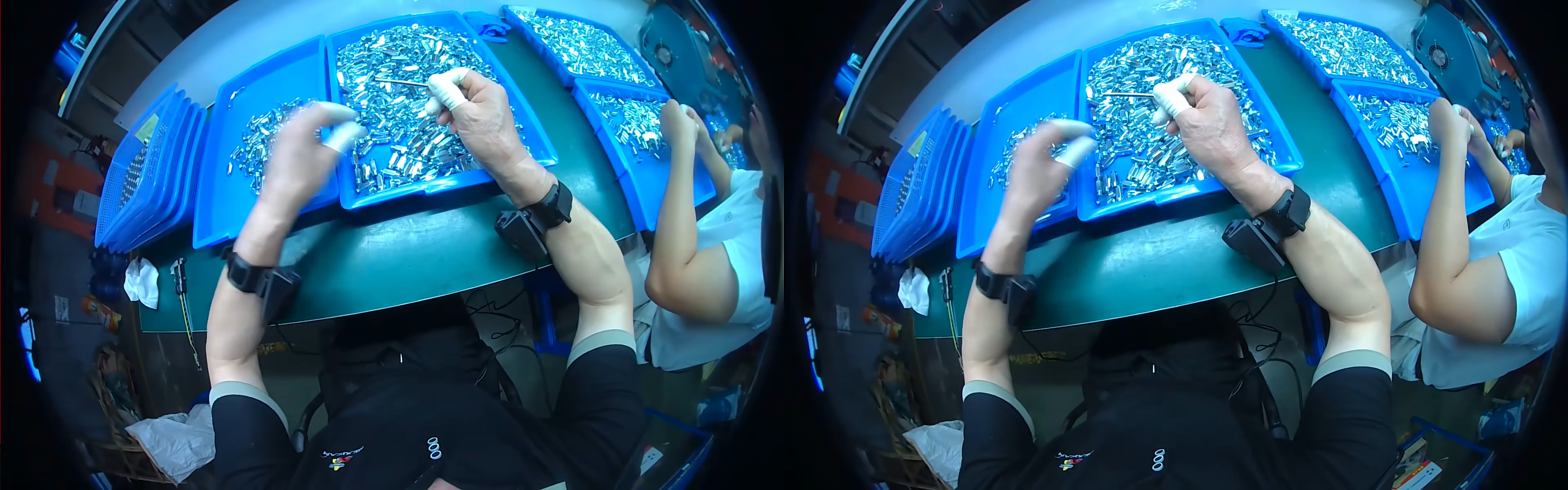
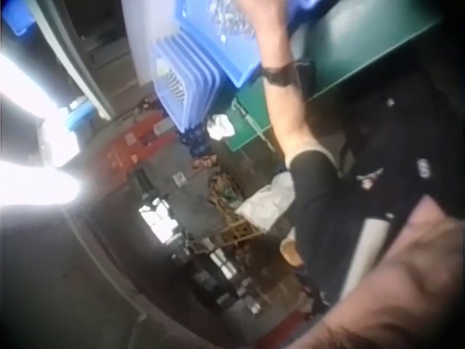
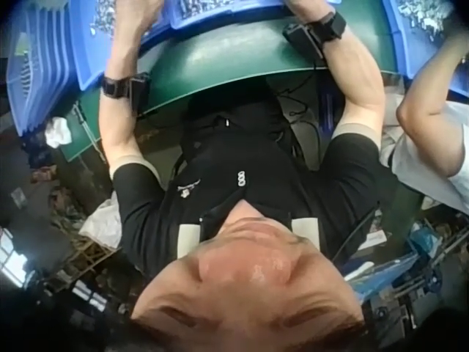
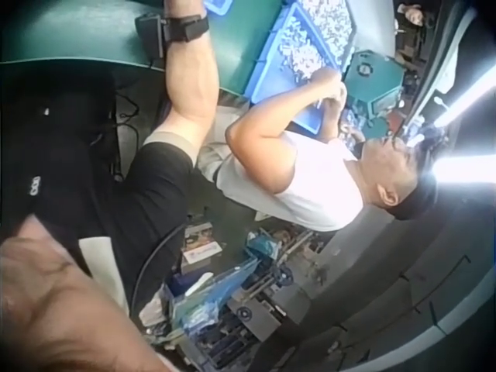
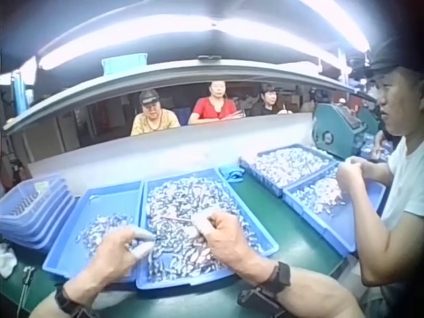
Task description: The person picks up a metal rod and a small metal component from a blue tray, fits the component onto the rod, and places the assembled unit into a separate blue tray.
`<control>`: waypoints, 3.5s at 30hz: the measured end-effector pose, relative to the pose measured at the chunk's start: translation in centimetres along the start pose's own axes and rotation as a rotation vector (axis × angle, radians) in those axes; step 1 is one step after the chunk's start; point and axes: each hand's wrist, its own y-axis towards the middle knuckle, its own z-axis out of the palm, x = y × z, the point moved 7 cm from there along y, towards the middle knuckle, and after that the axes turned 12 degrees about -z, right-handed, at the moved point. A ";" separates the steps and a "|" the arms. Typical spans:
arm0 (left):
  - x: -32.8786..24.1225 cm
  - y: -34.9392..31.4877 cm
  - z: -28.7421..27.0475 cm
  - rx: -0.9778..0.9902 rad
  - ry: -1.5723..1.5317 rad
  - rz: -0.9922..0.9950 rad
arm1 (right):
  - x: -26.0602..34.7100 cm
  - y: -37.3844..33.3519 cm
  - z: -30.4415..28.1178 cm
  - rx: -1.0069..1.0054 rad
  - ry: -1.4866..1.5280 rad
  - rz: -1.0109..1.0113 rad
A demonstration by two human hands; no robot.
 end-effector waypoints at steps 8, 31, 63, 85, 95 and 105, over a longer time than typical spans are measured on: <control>-5.2 -0.7 7.1 0.422 0.286 0.176 | -0.4 0.3 0.3 -0.010 0.055 0.011; 1.4 -0.8 1.2 -0.041 -0.283 -0.136 | 0.0 -0.1 1.3 0.197 -0.196 0.023; -2.2 -1.8 1.9 -0.009 -0.122 0.166 | -0.4 -1.0 2.8 0.444 -0.198 0.190; 2.4 0.0 -5.9 -0.274 0.289 0.135 | -0.4 0.2 0.9 0.120 -0.027 0.030; -3.8 -1.8 4.6 0.558 0.199 0.292 | -0.4 0.0 0.8 0.124 -0.026 0.024; -1.2 -0.1 2.8 0.369 0.078 -0.003 | 0.0 0.0 0.9 0.140 -0.035 0.031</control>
